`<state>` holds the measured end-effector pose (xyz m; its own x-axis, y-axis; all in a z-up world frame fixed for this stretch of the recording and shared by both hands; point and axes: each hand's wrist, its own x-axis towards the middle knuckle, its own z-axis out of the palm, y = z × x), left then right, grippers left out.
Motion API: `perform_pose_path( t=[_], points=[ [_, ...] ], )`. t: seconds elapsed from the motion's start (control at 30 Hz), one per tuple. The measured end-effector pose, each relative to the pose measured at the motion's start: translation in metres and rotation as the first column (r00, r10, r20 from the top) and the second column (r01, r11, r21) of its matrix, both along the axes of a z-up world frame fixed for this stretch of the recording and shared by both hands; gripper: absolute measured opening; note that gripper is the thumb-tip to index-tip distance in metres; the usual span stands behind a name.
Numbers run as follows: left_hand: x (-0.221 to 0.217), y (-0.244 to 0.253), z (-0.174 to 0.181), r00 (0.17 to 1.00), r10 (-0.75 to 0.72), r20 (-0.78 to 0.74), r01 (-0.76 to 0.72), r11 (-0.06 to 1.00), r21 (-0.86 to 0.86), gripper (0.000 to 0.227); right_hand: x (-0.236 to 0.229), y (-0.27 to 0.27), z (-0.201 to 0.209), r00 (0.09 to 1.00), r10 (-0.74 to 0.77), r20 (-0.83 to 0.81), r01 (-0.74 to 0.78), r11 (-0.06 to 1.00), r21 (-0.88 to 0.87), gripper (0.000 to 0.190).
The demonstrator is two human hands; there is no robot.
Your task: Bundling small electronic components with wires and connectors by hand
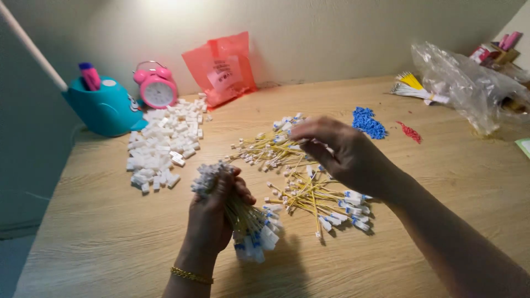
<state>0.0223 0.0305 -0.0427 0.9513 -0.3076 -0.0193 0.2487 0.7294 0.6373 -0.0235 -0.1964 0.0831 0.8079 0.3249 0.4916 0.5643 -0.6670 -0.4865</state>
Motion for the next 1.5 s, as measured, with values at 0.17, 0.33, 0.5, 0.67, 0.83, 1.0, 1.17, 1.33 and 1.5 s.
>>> perform_pose_path(
  t=[0.17, 0.33, 0.5, 0.67, 0.83, 1.0, 1.17, 1.33, 1.5],
  points=[
    [0.000, 0.004, -0.003, 0.999, -0.042, -0.005, 0.040, 0.990, -0.138, 0.030, -0.011, -0.040, -0.098, 0.996, 0.086, -0.024, -0.089, 0.958, -0.273, 0.010],
    [0.000, 0.006, 0.001, 0.999, -0.022, -0.038, 0.017, 0.993, -0.118, 0.032, 0.003, -0.038, -0.123, 0.982, -0.144, 0.122, 0.189, 0.777, -0.601, 0.053],
    [0.002, 0.012, 0.001, 1.000, -0.009, -0.009, 0.008, 0.989, -0.149, 0.030, 0.029, -0.016, -0.115, 0.849, -0.421, -0.321, 0.018, 0.629, -0.777, 0.049],
    [0.007, 0.014, -0.003, 0.999, 0.000, -0.040, -0.006, 0.987, -0.159, 0.028, 0.042, -0.036, -0.132, 0.976, -0.207, -0.059, 0.095, 0.658, -0.747, 0.029],
    [0.011, 0.018, -0.006, 0.999, -0.021, -0.051, 0.011, 0.983, -0.182, 0.027, 0.041, -0.051, -0.138, 0.979, -0.133, 0.155, 0.202, 0.753, -0.627, 0.006],
    [0.012, 0.018, -0.007, 0.999, -0.003, -0.044, -0.004, 0.985, -0.174, 0.029, 0.032, -0.059, -0.114, 0.980, -0.197, -0.014, 0.173, 0.892, -0.417, 0.025],
    [0.006, 0.014, -0.002, 0.997, -0.040, -0.059, 0.030, 0.986, -0.167, 0.029, 0.009, -0.035, -0.079, 0.911, -0.333, -0.244, 0.242, 0.909, -0.340, 0.021],
    [0.001, 0.010, 0.001, 0.996, -0.073, -0.052, 0.064, 0.984, -0.165, 0.030, 0.008, -0.015, -0.080, 0.981, -0.139, -0.132, 0.082, 0.927, -0.365, 0.017],
    [-0.009, 0.005, 0.004, 0.992, -0.124, -0.032, 0.120, 0.986, -0.114, 0.031, 0.009, 0.024, -0.074, 0.994, -0.066, -0.086, 0.002, 0.800, -0.600, 0.017]
  ],
)
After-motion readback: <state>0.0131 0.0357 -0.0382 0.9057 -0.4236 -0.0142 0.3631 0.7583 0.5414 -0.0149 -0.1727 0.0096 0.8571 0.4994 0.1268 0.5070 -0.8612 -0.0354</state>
